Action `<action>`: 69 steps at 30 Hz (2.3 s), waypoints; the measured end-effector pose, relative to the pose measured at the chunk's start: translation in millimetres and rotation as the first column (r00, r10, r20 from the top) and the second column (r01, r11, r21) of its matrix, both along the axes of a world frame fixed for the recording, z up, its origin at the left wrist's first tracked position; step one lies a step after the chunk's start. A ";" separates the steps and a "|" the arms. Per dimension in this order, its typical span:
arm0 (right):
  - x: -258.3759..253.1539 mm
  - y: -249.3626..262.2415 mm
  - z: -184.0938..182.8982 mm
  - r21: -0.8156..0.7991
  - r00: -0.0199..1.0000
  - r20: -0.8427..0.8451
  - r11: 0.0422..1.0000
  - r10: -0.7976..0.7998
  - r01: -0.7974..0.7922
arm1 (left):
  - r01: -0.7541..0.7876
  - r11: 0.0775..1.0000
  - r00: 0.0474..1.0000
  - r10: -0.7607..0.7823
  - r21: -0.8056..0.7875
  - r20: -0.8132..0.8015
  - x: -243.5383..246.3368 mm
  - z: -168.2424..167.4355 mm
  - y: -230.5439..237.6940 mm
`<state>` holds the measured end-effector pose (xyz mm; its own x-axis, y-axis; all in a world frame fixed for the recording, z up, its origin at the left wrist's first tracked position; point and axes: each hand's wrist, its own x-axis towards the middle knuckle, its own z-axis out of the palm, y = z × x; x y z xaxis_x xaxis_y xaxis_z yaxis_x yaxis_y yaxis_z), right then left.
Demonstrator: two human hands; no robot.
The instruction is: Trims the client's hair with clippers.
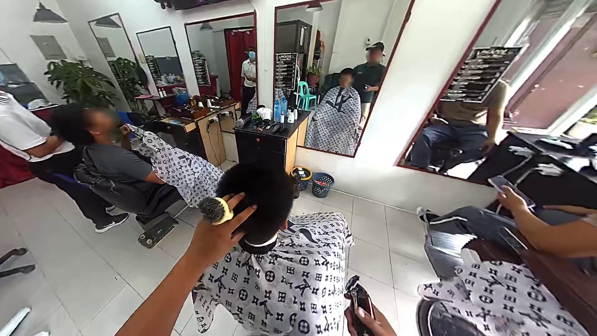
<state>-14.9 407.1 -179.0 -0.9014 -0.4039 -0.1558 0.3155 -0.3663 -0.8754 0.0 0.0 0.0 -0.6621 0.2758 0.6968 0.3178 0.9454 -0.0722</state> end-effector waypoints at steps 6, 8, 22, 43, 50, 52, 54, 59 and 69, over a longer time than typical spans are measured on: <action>51.3 -90.3 9.0 0.009 0.975 0.012 0.976 -0.220 0.220 | 0.122 0.991 0.987 -0.127 0.061 0.096 -23.6 10.8 -18.5; 63.7 -117.8 19.1 0.021 0.970 -0.009 0.970 -0.244 0.244 | 0.172 0.984 0.977 -0.178 0.054 0.116 -30.4 13.0 -22.1; 42.9 -244.5 83.7 0.176 0.937 0.089 0.931 -0.337 0.318 | 0.287 0.953 0.927 -0.302 0.096 0.223 -59.0 28.9 -35.4; -1.5 -284.7 94.4 0.443 0.957 -0.171 0.849 -0.235 0.288 | 0.310 0.942 0.891 -0.336 0.131 0.305 -86.7 34.6 -36.8; -0.9 -284.1 98.4 0.442 0.961 -0.166 0.854 -0.222 0.274 | 0.308 0.944 0.893 -0.330 0.117 0.305 -89.6 33.8 -37.1; 0.0 -286.4 98.4 0.481 0.944 -0.237 0.817 -0.230 0.320 | 0.306 0.946 0.893 -0.325 0.109 0.310 -89.9 33.7 -37.0; 0.4 -285.8 97.6 0.521 0.939 -0.275 0.789 -0.206 0.325 | 0.306 0.946 0.891 -0.325 0.110 0.316 -89.6 34.1 -36.7; 0.2 -285.3 99.2 0.477 0.958 -0.180 0.832 -0.223 0.283 | 0.315 0.944 0.894 -0.329 0.096 0.303 -89.8 33.7 -38.0; 0.8 -288.2 95.3 0.467 0.937 -0.263 0.819 -0.231 0.333 | 0.329 0.939 0.891 -0.345 0.104 0.295 -91.3 32.2 -40.1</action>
<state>-14.1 118.9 -83.6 -0.9957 -0.0405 -0.0828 0.0791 0.0864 -0.9931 -91.3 -40.1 32.2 -0.7171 0.4905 0.4951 0.6169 0.7773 0.1234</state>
